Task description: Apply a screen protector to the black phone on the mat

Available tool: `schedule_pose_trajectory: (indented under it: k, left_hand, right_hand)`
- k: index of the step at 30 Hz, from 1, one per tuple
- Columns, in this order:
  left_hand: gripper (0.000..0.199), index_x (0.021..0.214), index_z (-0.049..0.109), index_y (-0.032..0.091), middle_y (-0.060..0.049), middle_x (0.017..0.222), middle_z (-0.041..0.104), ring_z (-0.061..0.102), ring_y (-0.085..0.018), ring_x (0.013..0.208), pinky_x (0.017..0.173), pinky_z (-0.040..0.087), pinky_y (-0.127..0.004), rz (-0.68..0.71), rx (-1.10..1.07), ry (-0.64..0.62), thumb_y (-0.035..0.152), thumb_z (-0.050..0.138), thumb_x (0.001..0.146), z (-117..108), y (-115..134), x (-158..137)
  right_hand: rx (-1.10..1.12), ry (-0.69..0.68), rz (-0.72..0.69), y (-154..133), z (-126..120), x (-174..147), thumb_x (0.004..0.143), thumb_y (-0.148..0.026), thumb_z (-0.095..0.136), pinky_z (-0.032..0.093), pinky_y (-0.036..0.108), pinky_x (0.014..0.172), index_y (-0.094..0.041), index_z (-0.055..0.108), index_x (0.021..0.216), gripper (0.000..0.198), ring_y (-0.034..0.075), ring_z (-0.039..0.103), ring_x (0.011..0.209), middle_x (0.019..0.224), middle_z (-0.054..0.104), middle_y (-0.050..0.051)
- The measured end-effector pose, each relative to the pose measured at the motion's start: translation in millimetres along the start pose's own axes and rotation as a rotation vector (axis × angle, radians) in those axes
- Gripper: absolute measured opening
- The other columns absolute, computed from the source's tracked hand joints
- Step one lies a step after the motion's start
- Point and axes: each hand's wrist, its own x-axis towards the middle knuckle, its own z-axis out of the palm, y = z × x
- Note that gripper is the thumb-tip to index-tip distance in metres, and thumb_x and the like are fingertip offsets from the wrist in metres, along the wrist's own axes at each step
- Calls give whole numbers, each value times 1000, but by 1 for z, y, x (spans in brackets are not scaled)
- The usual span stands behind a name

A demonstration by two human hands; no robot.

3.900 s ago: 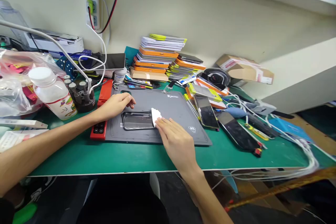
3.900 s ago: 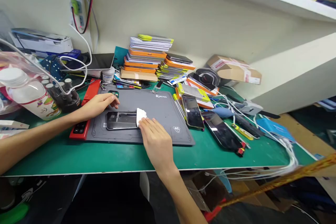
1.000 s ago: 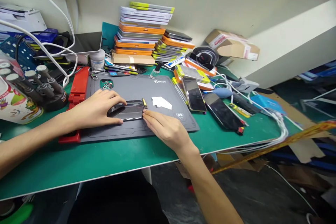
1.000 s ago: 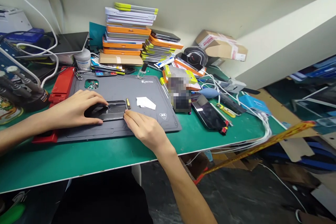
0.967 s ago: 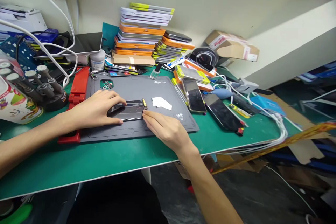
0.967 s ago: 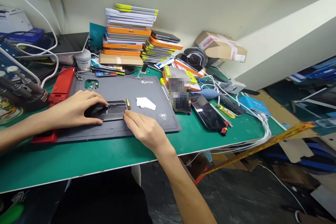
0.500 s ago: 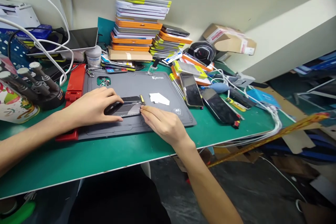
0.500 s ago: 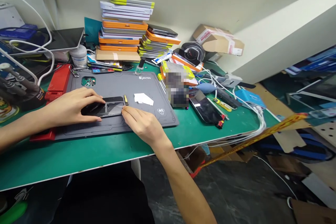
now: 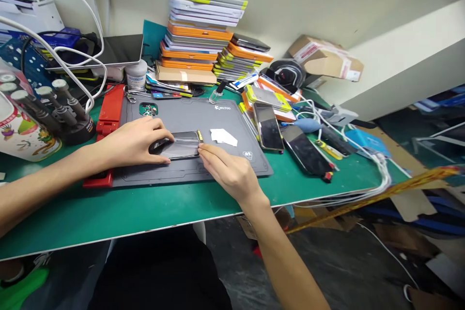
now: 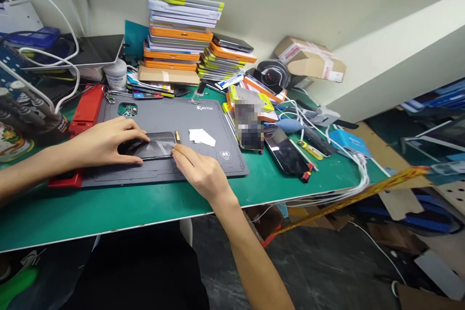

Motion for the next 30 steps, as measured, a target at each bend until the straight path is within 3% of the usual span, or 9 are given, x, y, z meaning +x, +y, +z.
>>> schedule_pose_trajectory:
  k: [7, 16, 20, 23, 26, 28, 30]
  left_hand:
    - [79, 136, 56, 48, 9, 150, 54, 49, -3, 143, 141, 48, -34, -43, -7, -8, 91, 48, 70, -3, 3, -2]
    - [76, 134, 58, 50, 11, 151, 56, 49, 0, 144, 139, 46, -23, -59, -25, 4, 91, 46, 72, -6, 6, -2]
    - [76, 131, 58, 55, 13, 151, 56, 51, -4, 148, 144, 48, -34, -78, -29, -3, 95, 41, 68, -6, 6, -2]
    - [75, 129, 56, 58, 15, 150, 57, 53, -5, 148, 147, 49, -42, -85, -42, 1, 96, 36, 68, -5, 5, -3]
    - [69, 129, 54, 60, 18, 153, 56, 52, -2, 150, 152, 47, -43, -79, -49, 3, 93, 34, 72, -5, 6, -4]
    - [65, 129, 53, 60, 21, 155, 54, 51, -1, 152, 154, 47, -44, -80, -35, -1, 91, 33, 75, -5, 7, -4]
    - [64, 129, 53, 61, 23, 157, 52, 51, -1, 152, 152, 50, -44, -83, 0, -5, 90, 31, 76, -4, 7, -4]
  right_hand:
    - [9, 12, 21, 0, 1, -1, 103, -1, 66, 67, 31, 78, -1, 72, 116, 15, 21, 80, 97, 122, 78, 14]
    - [72, 17, 77, 1, 4, -5, 102, 0, 64, 68, 34, 79, -2, 71, 119, 18, 23, 81, 100, 123, 78, 15]
    - [146, 30, 167, 2, 2, -5, 105, -4, 63, 67, 31, 84, -9, 70, 121, 18, 21, 79, 107, 123, 78, 11]
    - [294, 35, 347, 14, -5, 1, 108, -11, 62, 66, 26, 84, -13, 71, 123, 17, 16, 78, 107, 124, 77, 9]
    - [488, -130, 453, 37, -9, 14, 110, -31, 66, 64, 32, 99, -14, 72, 131, 27, 19, 73, 119, 133, 74, 8]
    - [530, -343, 370, 56, -8, 24, 108, -49, 68, 56, 44, 116, -15, 68, 144, 50, 25, 64, 136, 144, 69, 10]
    - [597, -512, 318, 73, -4, 33, 103, -58, 71, 50, 49, 121, -16, 63, 153, 65, 29, 59, 142, 150, 66, 11]
